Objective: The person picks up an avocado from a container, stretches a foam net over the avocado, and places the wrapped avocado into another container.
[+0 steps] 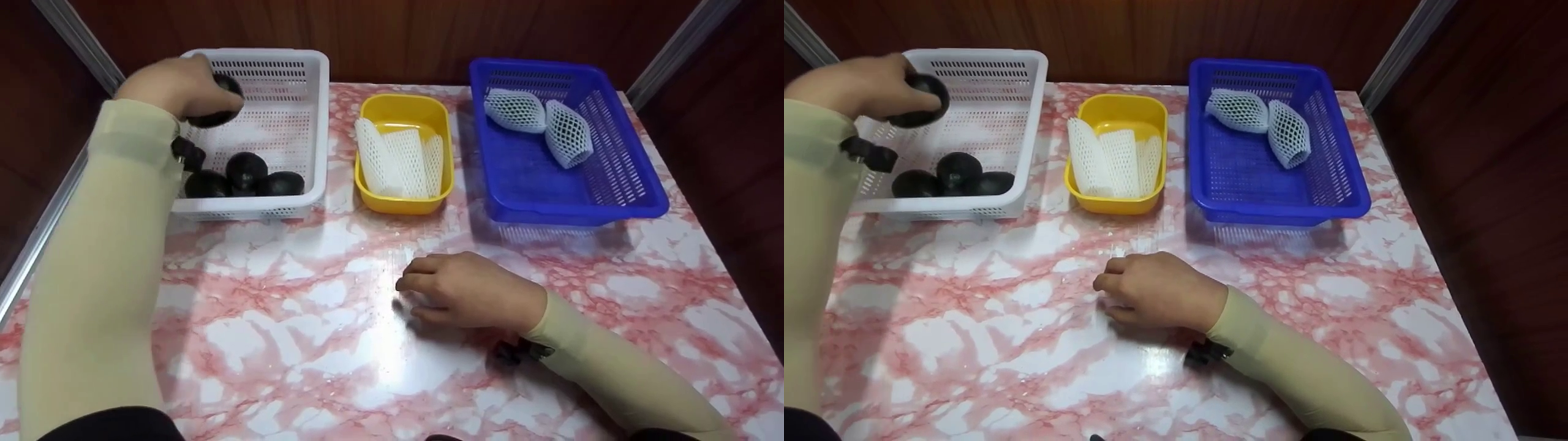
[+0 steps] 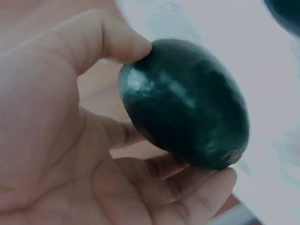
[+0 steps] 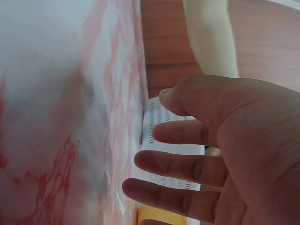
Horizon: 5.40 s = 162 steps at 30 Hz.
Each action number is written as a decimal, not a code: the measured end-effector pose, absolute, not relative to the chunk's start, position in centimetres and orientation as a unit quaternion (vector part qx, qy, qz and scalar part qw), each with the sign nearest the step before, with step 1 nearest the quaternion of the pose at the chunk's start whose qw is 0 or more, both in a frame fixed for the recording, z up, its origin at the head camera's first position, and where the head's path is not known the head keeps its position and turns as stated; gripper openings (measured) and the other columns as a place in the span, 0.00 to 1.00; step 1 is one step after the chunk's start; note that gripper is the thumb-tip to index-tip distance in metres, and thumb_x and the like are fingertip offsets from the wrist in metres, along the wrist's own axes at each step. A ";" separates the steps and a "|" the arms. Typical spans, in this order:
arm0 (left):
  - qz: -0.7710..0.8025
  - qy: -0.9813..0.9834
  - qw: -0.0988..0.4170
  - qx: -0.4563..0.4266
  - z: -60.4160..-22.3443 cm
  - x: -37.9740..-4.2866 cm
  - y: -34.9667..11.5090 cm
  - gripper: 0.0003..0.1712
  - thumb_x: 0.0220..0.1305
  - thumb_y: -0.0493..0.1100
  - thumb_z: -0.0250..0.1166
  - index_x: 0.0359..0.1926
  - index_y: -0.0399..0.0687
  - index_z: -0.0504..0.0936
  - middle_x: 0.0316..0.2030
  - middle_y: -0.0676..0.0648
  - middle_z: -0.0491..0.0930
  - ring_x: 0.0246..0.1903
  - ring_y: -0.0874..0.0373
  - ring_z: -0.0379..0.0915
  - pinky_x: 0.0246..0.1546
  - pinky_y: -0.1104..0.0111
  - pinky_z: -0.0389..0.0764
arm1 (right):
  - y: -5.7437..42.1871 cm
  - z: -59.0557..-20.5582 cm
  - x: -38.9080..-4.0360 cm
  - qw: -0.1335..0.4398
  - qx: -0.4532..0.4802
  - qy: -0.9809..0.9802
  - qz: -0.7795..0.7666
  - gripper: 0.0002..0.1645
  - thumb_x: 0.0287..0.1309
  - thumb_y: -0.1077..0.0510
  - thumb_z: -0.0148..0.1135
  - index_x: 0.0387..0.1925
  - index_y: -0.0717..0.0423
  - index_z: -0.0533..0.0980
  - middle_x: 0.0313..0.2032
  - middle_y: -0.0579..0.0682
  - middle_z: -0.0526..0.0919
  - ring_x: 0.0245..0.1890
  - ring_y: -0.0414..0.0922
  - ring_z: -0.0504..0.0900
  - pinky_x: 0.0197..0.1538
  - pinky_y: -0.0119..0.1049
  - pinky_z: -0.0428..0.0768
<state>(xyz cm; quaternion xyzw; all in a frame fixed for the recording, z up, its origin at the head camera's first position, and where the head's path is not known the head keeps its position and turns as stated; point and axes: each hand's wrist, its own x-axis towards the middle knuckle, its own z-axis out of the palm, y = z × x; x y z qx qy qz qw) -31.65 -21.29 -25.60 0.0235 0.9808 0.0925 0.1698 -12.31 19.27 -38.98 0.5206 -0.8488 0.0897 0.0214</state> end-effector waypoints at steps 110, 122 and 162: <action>0.141 0.974 0.033 0.174 -35.3 -22.1 -1.5 0.40 0.69 0.71 0.58 0.71 0.53 0.71 0.56 0.30 0.76 0.43 0.37 0.81 0.48 0.46 0.83 | 22.5 -38.4 -15.2 -0.070 0.409 -0.908 0.050 0.18 0.60 0.51 0.71 0.51 0.49 0.81 0.37 0.45 0.83 0.31 0.42 0.82 0.36 0.40 0.83; 0.169 0.966 -0.019 0.194 -34.9 -22.9 -1.3 0.21 0.71 0.54 0.64 0.47 0.40 0.83 0.44 0.37 0.80 0.39 0.41 0.81 0.46 0.49 0.84 | 23.0 -38.5 -15.6 -0.087 0.401 -0.910 0.066 0.20 0.60 0.53 0.73 0.53 0.52 0.81 0.38 0.48 0.85 0.35 0.43 0.83 0.40 0.40 0.84; 0.051 0.954 0.059 0.289 -37.0 -13.3 -8.9 0.18 0.66 0.53 0.69 0.34 0.40 0.83 0.30 0.41 0.80 0.28 0.43 0.78 0.32 0.50 0.81 | 23.1 -38.2 -15.7 -0.104 0.386 -0.914 0.074 0.18 0.62 0.53 0.72 0.53 0.48 0.82 0.45 0.46 0.85 0.44 0.45 0.86 0.47 0.42 0.86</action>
